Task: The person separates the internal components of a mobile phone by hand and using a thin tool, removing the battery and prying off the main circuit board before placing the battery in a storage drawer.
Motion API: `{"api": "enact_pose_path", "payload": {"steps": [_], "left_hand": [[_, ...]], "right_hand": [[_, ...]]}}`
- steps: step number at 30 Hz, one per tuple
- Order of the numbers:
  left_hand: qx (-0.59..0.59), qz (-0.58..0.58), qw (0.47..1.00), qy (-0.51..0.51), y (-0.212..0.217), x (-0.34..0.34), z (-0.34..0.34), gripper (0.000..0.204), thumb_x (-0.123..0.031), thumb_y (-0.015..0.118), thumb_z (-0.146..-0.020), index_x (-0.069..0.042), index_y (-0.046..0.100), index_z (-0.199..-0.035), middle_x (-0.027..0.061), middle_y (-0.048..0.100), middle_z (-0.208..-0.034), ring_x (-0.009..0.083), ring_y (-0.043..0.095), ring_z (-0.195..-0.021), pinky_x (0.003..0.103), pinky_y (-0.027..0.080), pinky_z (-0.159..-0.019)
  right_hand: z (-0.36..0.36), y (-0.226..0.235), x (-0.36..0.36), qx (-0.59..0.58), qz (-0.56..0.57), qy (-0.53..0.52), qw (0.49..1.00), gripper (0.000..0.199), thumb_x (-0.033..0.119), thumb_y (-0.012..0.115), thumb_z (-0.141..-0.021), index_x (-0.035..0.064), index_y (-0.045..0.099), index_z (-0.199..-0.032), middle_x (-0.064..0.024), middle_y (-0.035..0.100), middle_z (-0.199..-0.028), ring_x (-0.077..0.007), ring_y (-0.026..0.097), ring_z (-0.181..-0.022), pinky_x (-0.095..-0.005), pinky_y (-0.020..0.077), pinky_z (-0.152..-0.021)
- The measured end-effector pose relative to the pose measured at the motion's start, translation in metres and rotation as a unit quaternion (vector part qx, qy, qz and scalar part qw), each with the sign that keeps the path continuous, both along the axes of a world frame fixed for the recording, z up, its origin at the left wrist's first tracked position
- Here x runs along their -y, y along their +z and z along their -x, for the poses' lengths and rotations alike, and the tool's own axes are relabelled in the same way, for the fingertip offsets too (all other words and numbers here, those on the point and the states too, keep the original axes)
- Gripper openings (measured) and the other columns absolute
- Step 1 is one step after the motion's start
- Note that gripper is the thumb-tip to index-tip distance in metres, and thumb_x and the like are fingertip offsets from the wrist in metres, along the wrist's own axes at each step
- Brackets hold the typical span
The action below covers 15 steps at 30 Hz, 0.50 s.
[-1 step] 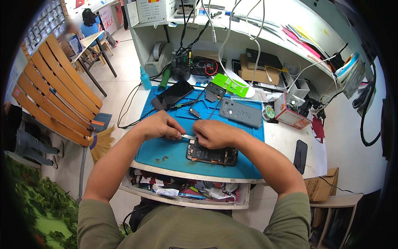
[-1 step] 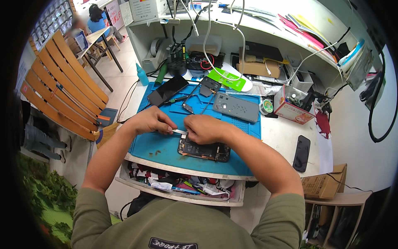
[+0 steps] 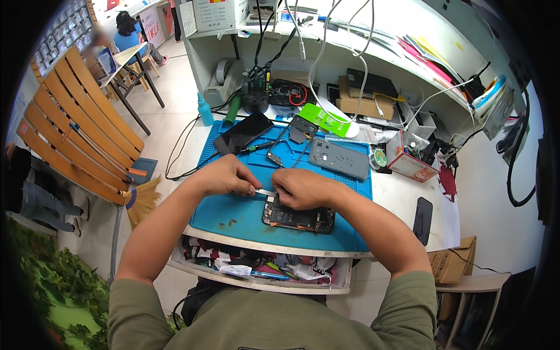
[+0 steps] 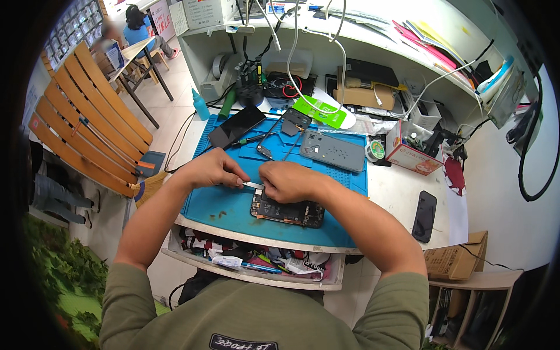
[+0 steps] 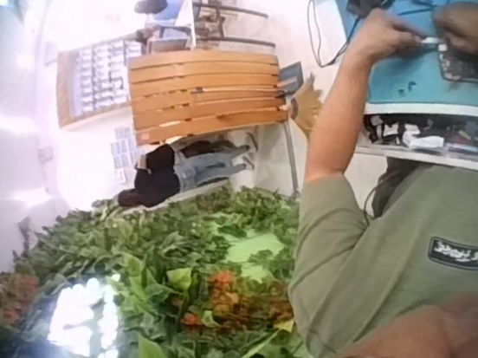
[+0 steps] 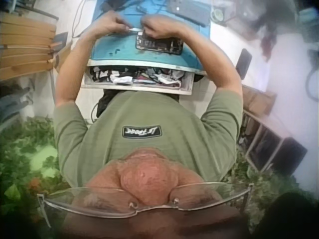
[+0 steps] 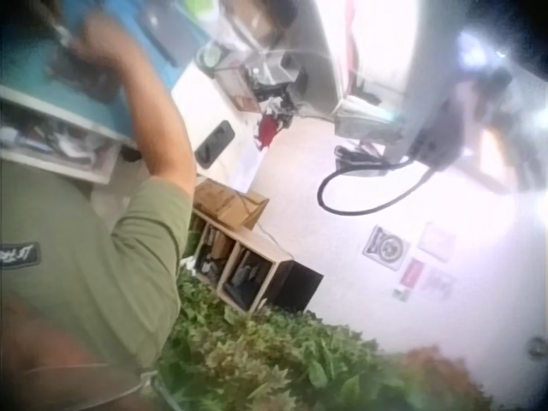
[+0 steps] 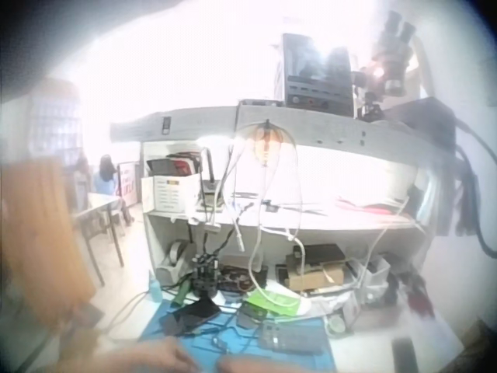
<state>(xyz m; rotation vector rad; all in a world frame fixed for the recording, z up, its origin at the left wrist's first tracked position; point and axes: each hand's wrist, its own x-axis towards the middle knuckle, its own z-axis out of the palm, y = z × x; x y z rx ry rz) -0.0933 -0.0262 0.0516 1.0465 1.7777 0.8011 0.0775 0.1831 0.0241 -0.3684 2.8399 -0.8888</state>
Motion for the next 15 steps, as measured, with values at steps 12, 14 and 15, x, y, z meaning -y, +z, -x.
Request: {"api": "enact_pose_path", "payload": {"steps": [12,14,15], "left_hand": [[-0.216,0.019,0.974,-0.06,0.024,-0.016,-0.024,0.02,-0.005,0.078,-0.088,-0.004,0.084,-0.107,0.0152,0.082,-0.099,0.028,0.079,-0.094,0.038,0.06,-0.087],[-0.186,0.014,0.981,-0.048,0.015,-0.016,-0.019,0.02,-0.003,0.078,-0.088,-0.005,0.084,-0.107,0.015,0.082,-0.099,0.0276,0.078,-0.094,0.038,0.06,-0.087],[-0.185,0.011,0.982,-0.044,0.012,-0.016,-0.019,0.02,-0.003,0.078,-0.089,-0.005,0.084,-0.107,0.0146,0.082,-0.099,0.0273,0.078,-0.094,0.038,0.06,-0.086]], "right_hand": [[-0.001,0.002,0.002,0.001,-0.002,0.003,1.0,0.019,0.014,0.061,-0.092,-0.0013,0.064,-0.103,-0.0229,0.069,-0.104,-0.0429,0.067,-0.102,-0.0515,0.0536,-0.087],[-0.001,0.001,0.001,-0.004,0.003,0.005,1.0,0.019,0.015,0.061,-0.092,-0.0012,0.064,-0.103,-0.0228,0.069,-0.104,-0.0427,0.067,-0.102,-0.0512,0.0537,-0.087],[-0.001,0.0,0.0,-0.005,0.006,0.005,1.0,0.019,0.015,0.061,-0.093,-0.0011,0.064,-0.103,-0.0228,0.068,-0.104,-0.0427,0.067,-0.102,-0.0511,0.0537,-0.088]]}}
